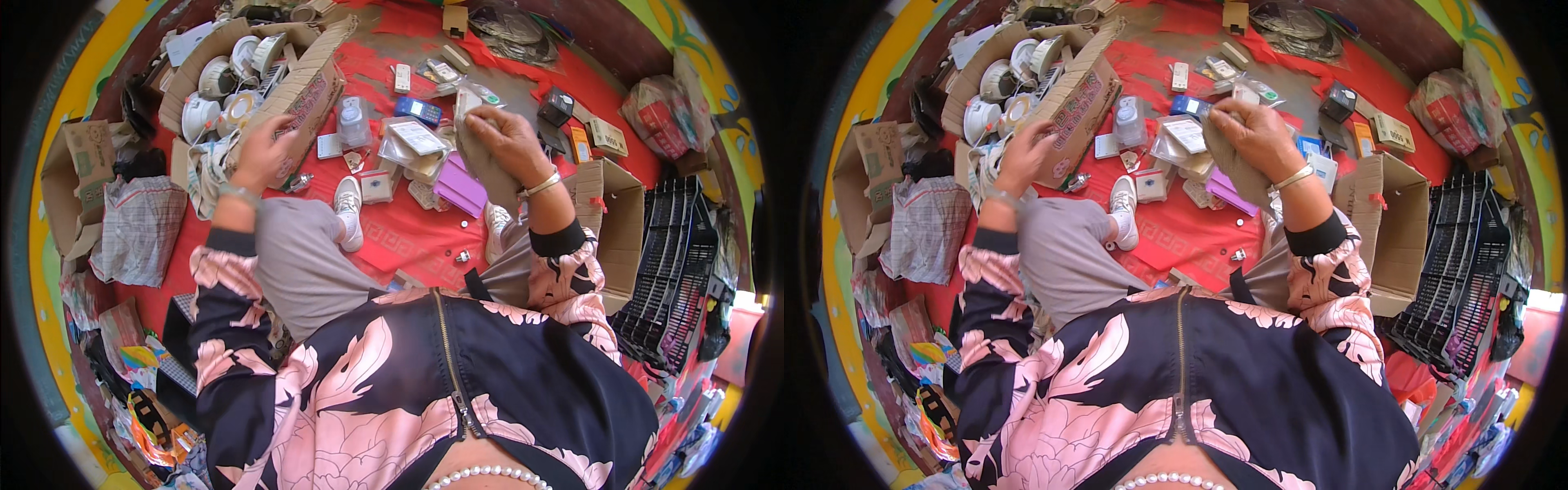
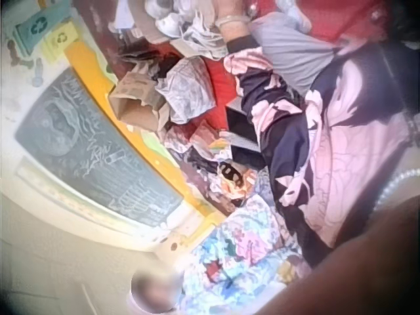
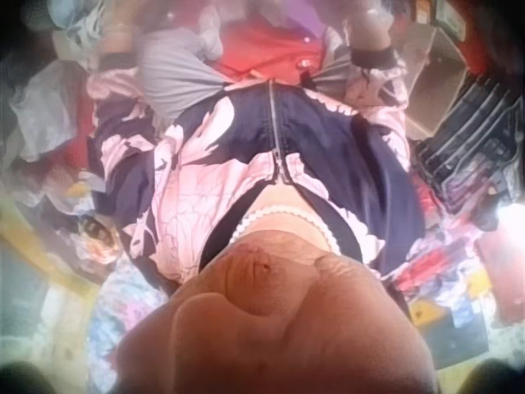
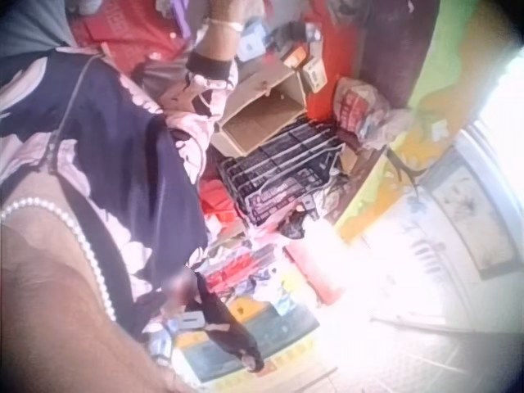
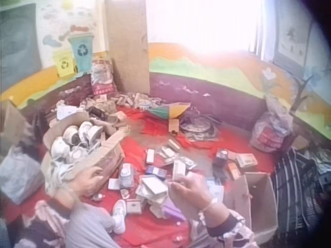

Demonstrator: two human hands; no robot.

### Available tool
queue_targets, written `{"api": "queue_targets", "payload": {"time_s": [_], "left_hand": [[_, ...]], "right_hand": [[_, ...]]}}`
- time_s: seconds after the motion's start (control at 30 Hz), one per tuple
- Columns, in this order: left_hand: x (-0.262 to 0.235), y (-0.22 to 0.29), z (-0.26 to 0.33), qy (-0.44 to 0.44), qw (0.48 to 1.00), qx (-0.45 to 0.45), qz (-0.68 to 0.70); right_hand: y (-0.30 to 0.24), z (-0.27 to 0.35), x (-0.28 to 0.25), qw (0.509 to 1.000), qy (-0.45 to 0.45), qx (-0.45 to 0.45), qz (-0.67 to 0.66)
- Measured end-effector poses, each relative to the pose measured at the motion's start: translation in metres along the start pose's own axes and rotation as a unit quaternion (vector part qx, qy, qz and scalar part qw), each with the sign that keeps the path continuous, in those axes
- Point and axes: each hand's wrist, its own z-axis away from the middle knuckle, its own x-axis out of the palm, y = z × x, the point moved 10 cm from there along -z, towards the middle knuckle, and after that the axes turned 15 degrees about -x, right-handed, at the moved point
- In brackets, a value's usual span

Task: The person picks up several packaged electrical components and a timer one by one, wiping each item and its packaging with a cloth before placing them into a black storage box.

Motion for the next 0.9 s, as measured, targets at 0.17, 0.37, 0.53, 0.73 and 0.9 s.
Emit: {"api": "queue_targets", "payload": {"time_s": [0.17,0.37,0.53,0.73,0.9], "left_hand": [[0.134,-0.100,-0.077,-0.191,0.943,-0.155,-0.223],[0.205,-0.233,-0.059,-0.110,0.851,-0.444,-0.259],[0.228,-0.244,-0.065,-0.085,0.831,-0.529,-0.152],[0.250,-0.255,-0.134,-0.022,0.836,-0.523,-0.162],[0.270,-0.276,-0.165,0.000,0.817,-0.540,-0.200]], "right_hand": [[0.038,0.019,0.037,0.963,-0.224,0.020,0.148],[0.024,0.038,0.077,0.888,-0.376,-0.086,0.250],[-0.002,0.029,0.072,0.932,-0.315,-0.079,0.160],[0.006,0.014,0.064,0.945,-0.293,-0.038,0.141],[0.025,-0.003,0.042,0.964,-0.227,0.028,0.138]]}}
